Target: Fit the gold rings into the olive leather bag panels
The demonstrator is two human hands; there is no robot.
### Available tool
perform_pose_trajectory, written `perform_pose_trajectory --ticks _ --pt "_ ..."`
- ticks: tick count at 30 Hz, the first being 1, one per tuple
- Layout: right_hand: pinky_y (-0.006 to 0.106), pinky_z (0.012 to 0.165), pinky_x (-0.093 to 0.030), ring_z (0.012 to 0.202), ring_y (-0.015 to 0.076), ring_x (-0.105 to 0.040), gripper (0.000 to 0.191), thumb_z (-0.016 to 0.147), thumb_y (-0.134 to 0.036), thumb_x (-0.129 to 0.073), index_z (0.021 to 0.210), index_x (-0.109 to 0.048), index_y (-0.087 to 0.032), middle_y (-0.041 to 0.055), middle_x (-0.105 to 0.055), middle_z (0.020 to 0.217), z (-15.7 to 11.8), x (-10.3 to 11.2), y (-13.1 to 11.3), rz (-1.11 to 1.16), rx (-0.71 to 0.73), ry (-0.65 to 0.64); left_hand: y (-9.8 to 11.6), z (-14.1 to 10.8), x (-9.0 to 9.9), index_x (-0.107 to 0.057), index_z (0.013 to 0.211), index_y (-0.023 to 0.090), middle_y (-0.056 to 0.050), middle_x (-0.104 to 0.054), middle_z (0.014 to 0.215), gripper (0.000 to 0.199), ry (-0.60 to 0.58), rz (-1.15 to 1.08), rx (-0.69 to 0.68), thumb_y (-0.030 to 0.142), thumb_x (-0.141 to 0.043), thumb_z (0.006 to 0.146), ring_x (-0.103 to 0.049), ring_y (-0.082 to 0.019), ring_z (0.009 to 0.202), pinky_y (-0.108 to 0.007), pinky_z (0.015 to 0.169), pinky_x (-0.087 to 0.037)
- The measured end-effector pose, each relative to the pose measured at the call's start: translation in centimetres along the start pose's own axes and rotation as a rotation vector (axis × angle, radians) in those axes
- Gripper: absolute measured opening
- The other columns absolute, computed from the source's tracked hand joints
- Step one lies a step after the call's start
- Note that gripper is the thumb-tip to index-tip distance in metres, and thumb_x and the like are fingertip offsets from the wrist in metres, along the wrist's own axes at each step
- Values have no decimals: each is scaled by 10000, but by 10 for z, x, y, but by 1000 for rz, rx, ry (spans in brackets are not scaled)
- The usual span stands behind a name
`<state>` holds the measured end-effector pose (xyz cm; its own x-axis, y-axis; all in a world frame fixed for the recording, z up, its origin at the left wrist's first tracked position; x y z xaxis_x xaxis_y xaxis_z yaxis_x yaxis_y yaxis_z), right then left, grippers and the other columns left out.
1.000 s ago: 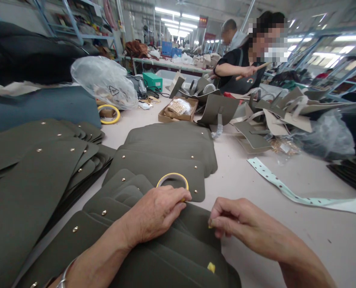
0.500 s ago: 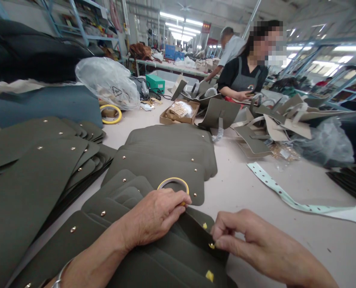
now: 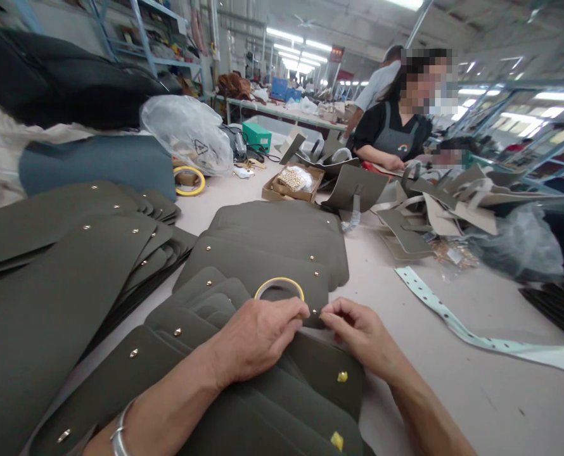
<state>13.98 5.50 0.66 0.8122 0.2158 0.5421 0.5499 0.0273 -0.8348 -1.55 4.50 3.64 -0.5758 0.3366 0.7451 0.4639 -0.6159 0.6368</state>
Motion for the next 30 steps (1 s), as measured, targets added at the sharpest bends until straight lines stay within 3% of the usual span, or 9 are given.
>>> perform_pose_trajectory --ticks 5,13,16,19,22,25,28,30 --pt "314 739 -447 783 182 -578 174 884 -270 -513 756 -606 -199 41 -633 808 9 -13 -9 -276 181 42 -12 3 -6 -507 1100 220 -32 -639 978 193 81 125 75 185 -393 947 -583 -184 933 -307 828 -474" --pt "313 693 -448 737 189 -583 164 849 -222 -527 702 -598 -203 38 -611 748 15 -16 -16 -411 171 88 -17 5 -9 -527 1059 212 -38 -633 909 176 31 193 100 168 -430 919 -566 -211 883 -336 775 -490" --pt "327 714 -469 759 196 -601 88 813 -270 -588 772 -636 -209 43 -638 811 16 -13 -13 -347 136 108 -16 5 -9 -533 1047 208 -42 -634 925 164 31 205 85 172 -442 915 -559 -216 891 -343 779 -490" --pt "302 599 -499 662 166 -615 293 806 -406 -619 1025 -603 -213 45 -647 915 12 -6 7 -66 -35 104 -15 5 -9 -533 1052 203 -46 -637 947 164 28 201 85 174 -447 915 -558 -215 903 -342 787 -488" --pt "274 568 -499 615 154 -613 304 862 -478 -545 920 -599 -185 28 -641 754 6 -8 16 70 -125 20 -16 5 -8 -533 1060 202 -46 -639 959 171 20 173 99 173 -452 913 -557 -213 913 -342 799 -485" --pt "283 635 -487 656 166 -611 250 874 -399 -548 780 -633 -183 35 -655 710 4 -9 6 -156 -11 22 -17 5 -9 -537 1067 210 -46 -637 966 181 15 157 107 180 -443 915 -550 -212 930 -346 825 -477" --pt "289 702 -478 744 181 -630 207 887 -300 -520 786 -667 -194 45 -684 790 3 -13 -4 -361 136 81 -14 3 -9 -550 1056 218 -41 -638 971 192 15 169 124 179 -435 907 -550 -201 943 -322 835 -474" --pt "272 719 -482 778 175 -641 204 897 -226 -499 790 -671 -204 35 -688 804 5 -20 -3 -447 161 87 -12 3 -5 -570 1022 231 -35 -644 952 201 20 201 150 169 -452 872 -564 -195 920 -295 795 -486"
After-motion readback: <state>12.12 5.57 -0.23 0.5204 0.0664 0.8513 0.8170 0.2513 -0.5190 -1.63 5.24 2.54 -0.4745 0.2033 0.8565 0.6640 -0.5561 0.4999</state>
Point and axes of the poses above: each hand's wrist, its own z-axis towards the middle knuckle, its own x-axis out of the back of the hand, y = z × x, the point moved 8 cm from there along z, towards the middle knuckle
